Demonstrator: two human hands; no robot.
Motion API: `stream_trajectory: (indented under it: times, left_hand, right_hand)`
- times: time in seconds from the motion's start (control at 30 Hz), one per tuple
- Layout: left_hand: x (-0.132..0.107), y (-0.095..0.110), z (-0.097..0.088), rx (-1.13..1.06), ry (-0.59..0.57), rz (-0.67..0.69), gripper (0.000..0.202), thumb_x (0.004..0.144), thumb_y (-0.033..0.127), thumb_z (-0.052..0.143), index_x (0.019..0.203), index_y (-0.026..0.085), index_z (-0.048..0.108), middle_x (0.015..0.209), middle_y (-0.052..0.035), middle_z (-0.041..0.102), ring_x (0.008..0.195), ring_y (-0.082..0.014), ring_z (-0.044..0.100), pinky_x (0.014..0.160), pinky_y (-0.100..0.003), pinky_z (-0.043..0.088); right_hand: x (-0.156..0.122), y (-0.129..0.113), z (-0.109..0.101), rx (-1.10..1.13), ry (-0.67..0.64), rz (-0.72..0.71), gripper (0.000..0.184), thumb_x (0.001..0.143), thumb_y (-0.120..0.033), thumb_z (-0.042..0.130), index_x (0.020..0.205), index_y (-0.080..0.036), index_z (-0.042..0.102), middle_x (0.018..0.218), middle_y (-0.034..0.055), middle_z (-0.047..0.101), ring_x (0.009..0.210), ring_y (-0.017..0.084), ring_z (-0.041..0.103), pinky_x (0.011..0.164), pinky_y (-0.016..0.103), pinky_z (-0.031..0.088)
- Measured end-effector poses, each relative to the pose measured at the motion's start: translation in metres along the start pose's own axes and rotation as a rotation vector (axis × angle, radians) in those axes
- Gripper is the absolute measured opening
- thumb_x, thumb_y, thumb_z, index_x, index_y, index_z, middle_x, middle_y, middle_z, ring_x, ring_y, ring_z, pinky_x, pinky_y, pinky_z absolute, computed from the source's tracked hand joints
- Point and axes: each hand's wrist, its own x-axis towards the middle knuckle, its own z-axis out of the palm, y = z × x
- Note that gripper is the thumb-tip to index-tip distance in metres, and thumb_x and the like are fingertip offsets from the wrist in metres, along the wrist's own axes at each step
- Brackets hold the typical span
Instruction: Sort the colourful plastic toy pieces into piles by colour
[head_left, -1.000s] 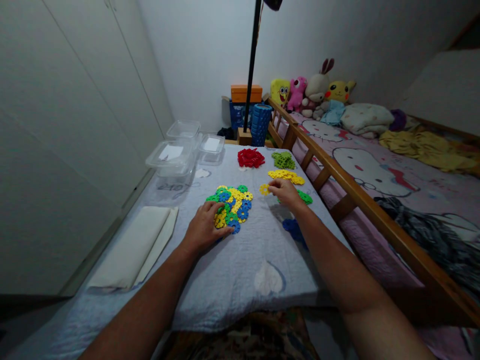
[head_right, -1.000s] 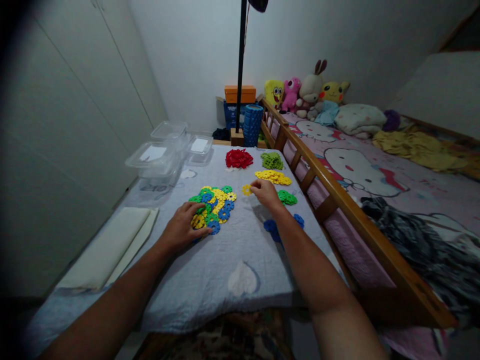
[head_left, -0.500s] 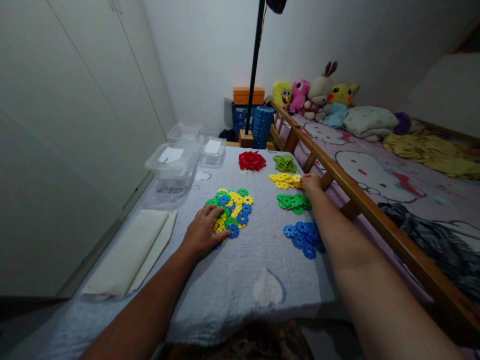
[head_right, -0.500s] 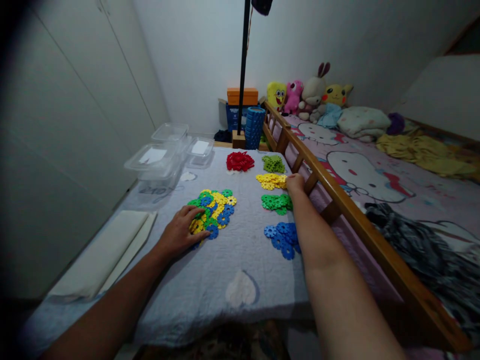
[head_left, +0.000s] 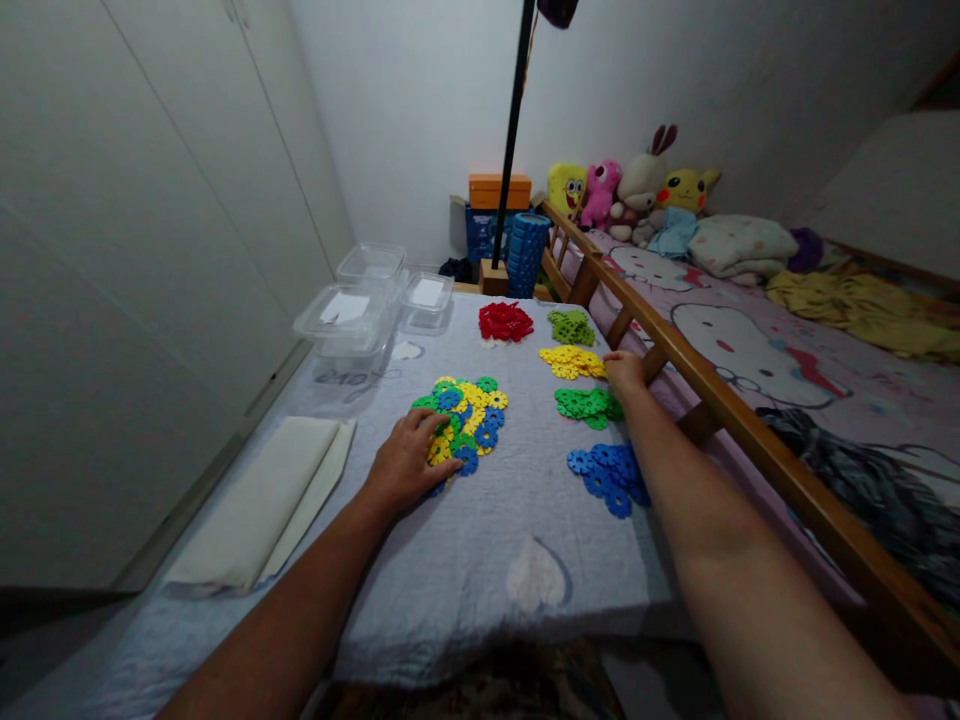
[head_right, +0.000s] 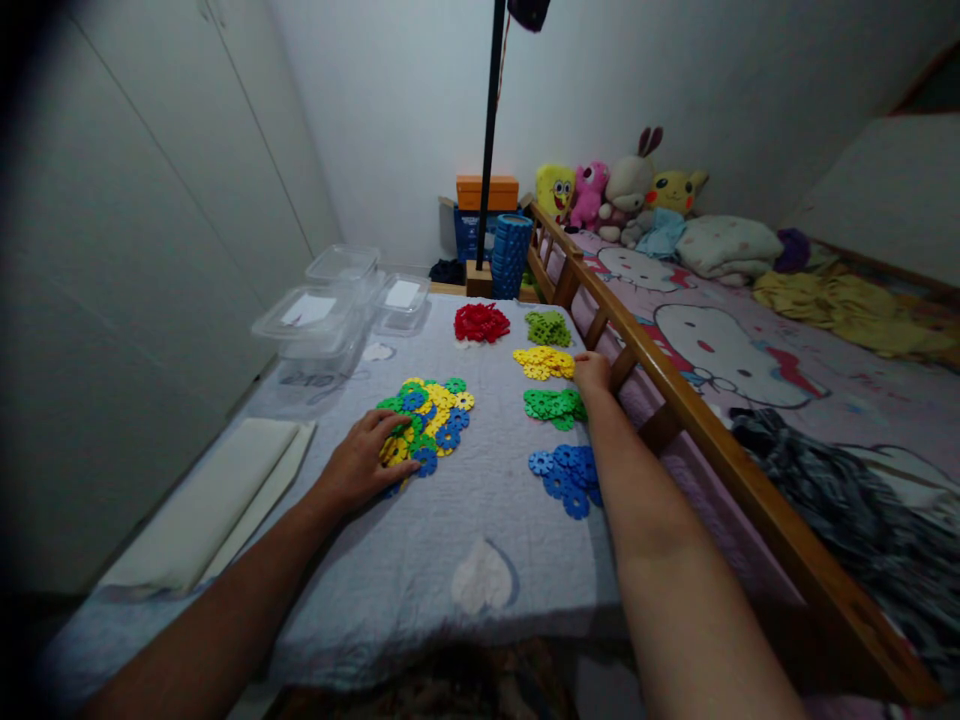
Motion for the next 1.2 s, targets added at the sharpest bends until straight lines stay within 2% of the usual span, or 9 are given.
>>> stream_trajectory:
  times: [0.13, 0.23, 0.3, 0.43, 0.57, 0.67, 0.8, 0.93, 1.2]
  left_hand:
    - [0.0, -0.001, 0.0, -0.015, 0.01, 0.009, 0.061, 0.072, 0.046, 0.082, 0.126, 0.025, 0.064, 0.13, -0.0104, 0.058, 0.121, -0.0328, 0.058, 0.104, -0.049, 0.05]
    - [0.0, -0.001, -0.001, -0.033, 0.004, 0.014, 0.061, 0.073, 0.049, 0.082, 0.126, 0.026, 0.064, 0.129, -0.0102, 0.058, 0.121, -0.0325, 0.058, 0.105, -0.049, 0.05]
    - [0.0, -0.001, -0.001, -0.043, 0.004, 0.015, 0.061, 0.073, 0.05, 0.081, 0.126, 0.025, 0.064, 0.13, -0.0103, 0.058, 0.121, -0.0324, 0.058, 0.104, -0.049, 0.05]
    - [-0.001, 0.001, -0.002, -0.036, 0.001, 0.015, 0.063, 0.073, 0.049, 0.082, 0.128, 0.025, 0.063, 0.131, -0.0105, 0.057, 0.122, -0.0327, 0.058, 0.104, -0.049, 0.05]
    - [-0.001, 0.002, -0.003, -0.019, -0.021, 0.004, 0.066, 0.072, 0.049, 0.083, 0.129, 0.025, 0.062, 0.133, -0.0112, 0.056, 0.125, -0.0336, 0.056, 0.106, -0.05, 0.049]
    - [-0.001, 0.002, -0.003, -0.026, -0.021, 0.023, 0.065, 0.071, 0.048, 0.084, 0.128, 0.024, 0.062, 0.133, -0.0113, 0.057, 0.125, -0.0334, 0.056, 0.108, -0.05, 0.047]
    - [-0.001, 0.002, -0.004, -0.047, -0.011, 0.03, 0.064, 0.072, 0.047, 0.083, 0.128, 0.023, 0.063, 0.131, -0.0117, 0.058, 0.125, -0.0333, 0.056, 0.108, -0.05, 0.047]
    - [0.001, 0.003, -0.006, -0.078, 0.004, 0.041, 0.056, 0.078, 0.047, 0.078, 0.125, 0.02, 0.064, 0.127, -0.0129, 0.06, 0.121, -0.0322, 0.058, 0.108, -0.049, 0.048]
    - [0.001, 0.0, -0.006, -0.11, 0.035, 0.043, 0.05, 0.081, 0.045, 0.076, 0.122, 0.021, 0.064, 0.124, -0.0109, 0.061, 0.117, -0.0296, 0.061, 0.104, -0.047, 0.051]
  right_hand:
    - [-0.02, -0.019, -0.004, 0.043, 0.02, -0.008, 0.027, 0.066, -0.013, 0.055, 0.085, -0.012, 0.075, 0.083, 0.009, 0.075, 0.076, 0.02, 0.067, 0.068, 0.026, 0.051]
    - [-0.045, -0.045, -0.001, 0.118, -0.065, -0.11, 0.024, 0.069, -0.015, 0.054, 0.083, -0.014, 0.074, 0.083, 0.0061, 0.075, 0.078, 0.018, 0.065, 0.072, 0.025, 0.05]
    - [-0.065, -0.063, 0.003, 0.157, -0.181, -0.198, 0.019, 0.07, -0.017, 0.055, 0.08, -0.016, 0.072, 0.081, 0.0035, 0.073, 0.075, 0.016, 0.064, 0.07, 0.024, 0.049]
    - [-0.106, -0.094, 0.012, 0.13, -0.545, -0.371, 0.014, 0.075, -0.019, 0.06, 0.081, -0.016, 0.072, 0.075, 0.0006, 0.071, 0.068, 0.013, 0.061, 0.065, 0.023, 0.045]
    - [-0.138, -0.116, 0.019, -0.055, -0.702, -0.552, 0.015, 0.078, -0.014, 0.062, 0.084, -0.016, 0.075, 0.084, 0.0029, 0.075, 0.078, 0.015, 0.065, 0.073, 0.024, 0.046]
    - [-0.154, -0.123, 0.026, -0.197, -0.705, -0.635, 0.018, 0.081, -0.015, 0.064, 0.093, -0.017, 0.077, 0.097, 0.0065, 0.076, 0.089, 0.018, 0.066, 0.081, 0.026, 0.047]
    - [-0.166, -0.124, 0.039, -0.352, -0.616, -0.659, 0.024, 0.086, -0.018, 0.062, 0.106, -0.015, 0.075, 0.112, 0.0126, 0.072, 0.102, 0.022, 0.063, 0.088, 0.028, 0.046]
    - [-0.167, -0.123, 0.052, -0.465, -0.578, -0.594, 0.021, 0.088, -0.021, 0.06, 0.102, -0.013, 0.073, 0.107, 0.0142, 0.07, 0.101, 0.022, 0.061, 0.085, 0.028, 0.044]
    - [-0.153, -0.117, 0.057, -0.341, -0.541, -0.475, 0.018, 0.082, -0.018, 0.066, 0.098, -0.015, 0.071, 0.097, 0.0071, 0.072, 0.088, 0.017, 0.06, 0.074, 0.025, 0.04]
